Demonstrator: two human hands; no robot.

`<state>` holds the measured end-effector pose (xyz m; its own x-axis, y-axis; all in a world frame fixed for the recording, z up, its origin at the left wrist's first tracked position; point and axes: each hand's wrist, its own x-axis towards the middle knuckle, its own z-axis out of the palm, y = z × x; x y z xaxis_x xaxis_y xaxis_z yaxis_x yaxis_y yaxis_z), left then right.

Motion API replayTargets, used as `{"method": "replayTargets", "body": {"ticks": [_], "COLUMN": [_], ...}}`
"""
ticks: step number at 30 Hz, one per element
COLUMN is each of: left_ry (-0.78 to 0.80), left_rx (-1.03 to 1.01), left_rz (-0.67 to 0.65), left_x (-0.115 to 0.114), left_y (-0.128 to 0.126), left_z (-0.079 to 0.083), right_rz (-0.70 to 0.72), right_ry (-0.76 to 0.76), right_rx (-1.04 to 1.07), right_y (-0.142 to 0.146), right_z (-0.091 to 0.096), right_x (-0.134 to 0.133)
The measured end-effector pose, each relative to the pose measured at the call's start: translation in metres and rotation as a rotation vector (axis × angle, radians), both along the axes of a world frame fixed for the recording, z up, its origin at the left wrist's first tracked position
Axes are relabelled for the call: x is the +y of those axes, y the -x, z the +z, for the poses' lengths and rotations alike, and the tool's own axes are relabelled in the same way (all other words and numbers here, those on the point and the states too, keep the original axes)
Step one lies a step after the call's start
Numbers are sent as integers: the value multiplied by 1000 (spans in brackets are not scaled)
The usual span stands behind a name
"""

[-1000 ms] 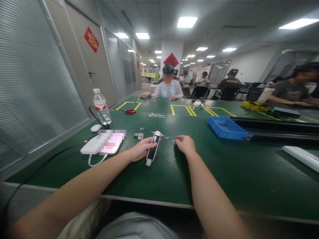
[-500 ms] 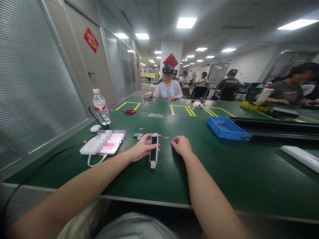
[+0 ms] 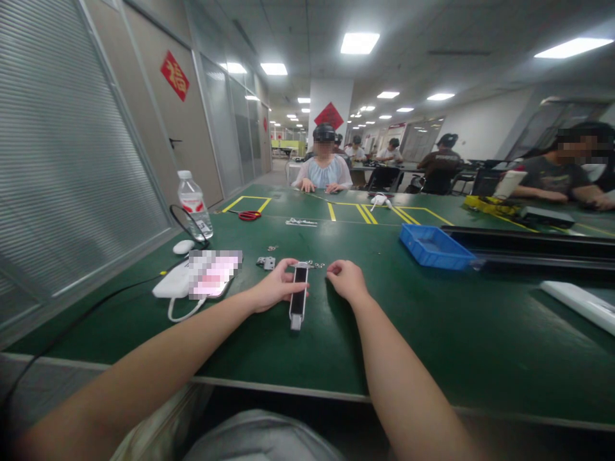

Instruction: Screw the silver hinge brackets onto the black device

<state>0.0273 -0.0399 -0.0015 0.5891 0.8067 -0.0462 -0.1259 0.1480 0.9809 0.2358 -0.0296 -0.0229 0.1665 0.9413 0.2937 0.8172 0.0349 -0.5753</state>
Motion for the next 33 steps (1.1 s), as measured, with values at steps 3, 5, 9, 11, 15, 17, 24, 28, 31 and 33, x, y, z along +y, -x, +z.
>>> {"method": "replayTargets", "body": {"ticks": [3,5,9,11,15,17,24,28,31,33], "left_ry": [-6,-14,-85,-155,-378,-530,-776,-842,-847,-841], "left_rx": [10,23,48,67,274,448,820,990,1079,1097], "left_rz": [4,18,66,85,190,250,187,175,152,131], "left_x": [-1,-2,-3,-4,-2,0,3,0,0,1], "left_y": [0,-1,-3,-3,1,5,12,13,15,17], "left_z": [0,0,-1,-2,-1,2,5,10,13,14], "right_rz": [33,64,112,147,246,267,276,312,354,372], "right_ry": [-74,-114,-127,-62,83,100,101,68,64,60], "right_rx": [231,403,594,664,767,745,648,597,546,486], "right_y": [5,9,18,22,27,28,29,30,31,31], "right_z": [4,7,11,12,11,10,9,10,10,10], "right_x": [-1,-2,-4,-5,-7,-7,-8,-8,-10,-11]}}
